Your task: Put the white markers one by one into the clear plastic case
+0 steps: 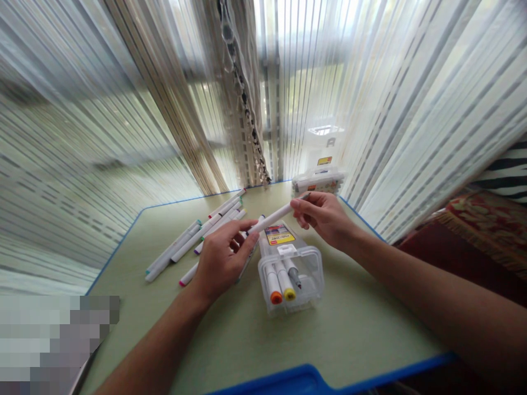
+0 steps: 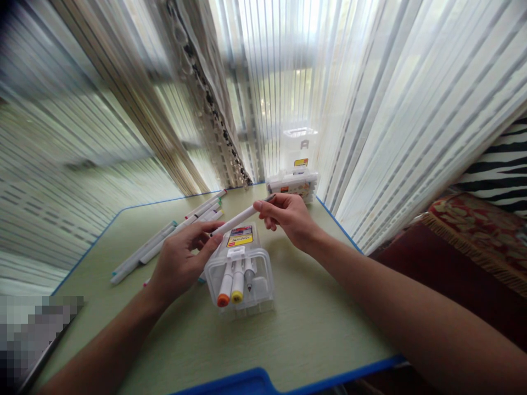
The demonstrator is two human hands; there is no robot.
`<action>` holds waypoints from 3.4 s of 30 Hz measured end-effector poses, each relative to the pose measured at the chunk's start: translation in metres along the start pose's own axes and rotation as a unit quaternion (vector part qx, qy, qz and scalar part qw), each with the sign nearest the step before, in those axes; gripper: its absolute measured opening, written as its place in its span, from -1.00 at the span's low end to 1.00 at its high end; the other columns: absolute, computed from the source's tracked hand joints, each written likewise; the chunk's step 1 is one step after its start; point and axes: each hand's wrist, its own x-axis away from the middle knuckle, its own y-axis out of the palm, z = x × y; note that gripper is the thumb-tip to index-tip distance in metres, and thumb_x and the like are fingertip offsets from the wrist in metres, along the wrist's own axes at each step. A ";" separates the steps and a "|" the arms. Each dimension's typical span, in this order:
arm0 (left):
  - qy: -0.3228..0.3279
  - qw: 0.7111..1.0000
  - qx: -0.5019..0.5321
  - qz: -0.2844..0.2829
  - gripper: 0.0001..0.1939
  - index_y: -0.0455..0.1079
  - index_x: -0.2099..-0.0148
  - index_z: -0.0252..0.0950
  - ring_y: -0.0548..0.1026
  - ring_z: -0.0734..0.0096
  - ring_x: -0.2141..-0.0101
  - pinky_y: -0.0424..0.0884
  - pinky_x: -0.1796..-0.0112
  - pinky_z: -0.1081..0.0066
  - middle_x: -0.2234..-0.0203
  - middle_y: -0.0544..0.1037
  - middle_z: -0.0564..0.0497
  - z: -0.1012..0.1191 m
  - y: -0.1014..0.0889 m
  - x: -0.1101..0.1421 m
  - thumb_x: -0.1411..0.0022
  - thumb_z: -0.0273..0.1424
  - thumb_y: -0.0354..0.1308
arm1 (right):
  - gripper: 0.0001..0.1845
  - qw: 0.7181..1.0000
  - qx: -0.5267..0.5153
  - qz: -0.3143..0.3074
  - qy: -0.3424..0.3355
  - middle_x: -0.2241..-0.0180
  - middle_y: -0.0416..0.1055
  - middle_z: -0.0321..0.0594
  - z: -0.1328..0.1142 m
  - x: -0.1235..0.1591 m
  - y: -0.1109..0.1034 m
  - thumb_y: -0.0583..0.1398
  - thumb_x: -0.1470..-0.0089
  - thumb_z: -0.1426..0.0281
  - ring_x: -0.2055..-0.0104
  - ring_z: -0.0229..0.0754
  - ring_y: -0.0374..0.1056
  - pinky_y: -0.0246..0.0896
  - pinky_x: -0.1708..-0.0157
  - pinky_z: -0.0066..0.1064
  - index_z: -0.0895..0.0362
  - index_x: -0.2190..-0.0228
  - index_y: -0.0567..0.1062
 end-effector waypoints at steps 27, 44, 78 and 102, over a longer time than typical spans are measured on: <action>-0.053 0.998 0.040 0.020 -0.67 0.57 0.01 -0.35 0.43 0.47 0.51 0.32 0.51 0.49 0.42 0.60 -0.03 -0.001 0.002 -0.001 -0.34 -0.28 0.10 | -0.65 1.000 -0.023 0.012 -0.003 0.67 0.38 -0.33 -0.002 -0.001 0.001 0.46 0.11 0.20 0.69 -0.40 0.20 0.05 0.68 -0.50 0.20 0.55 0.53; -0.048 0.999 0.022 0.014 -0.69 0.57 0.05 -0.32 0.48 0.43 0.47 0.40 0.45 0.45 0.33 0.63 -0.04 -0.006 0.003 -0.003 -0.30 -0.23 0.19 | -0.79 0.998 -0.049 -0.035 -0.007 0.49 0.50 -0.28 0.000 -0.001 -0.001 0.44 0.06 0.33 0.63 -0.42 0.24 0.10 0.66 -0.51 0.17 0.35 0.65; -0.060 0.997 -0.029 0.043 -0.71 0.55 0.08 -0.29 0.49 0.43 0.48 0.38 0.49 0.47 0.39 0.59 -0.01 -0.004 0.000 -0.005 -0.27 -0.21 0.21 | -0.76 0.998 -0.056 -0.019 -0.025 0.54 0.49 -0.33 -0.008 0.001 0.004 0.45 0.14 0.40 0.66 -0.42 0.20 0.07 0.69 -0.50 0.15 0.33 0.64; 0.078 0.984 0.002 0.162 -0.89 0.51 0.14 -0.27 0.42 0.54 0.48 0.42 0.43 0.48 0.25 0.51 -0.02 0.001 -0.009 -0.002 -0.28 -0.42 0.22 | -0.80 0.997 -0.013 0.032 -0.067 0.54 0.55 -0.24 -0.024 0.005 0.009 0.44 0.08 0.28 0.70 -0.36 0.28 0.12 0.74 -0.51 0.14 0.42 0.65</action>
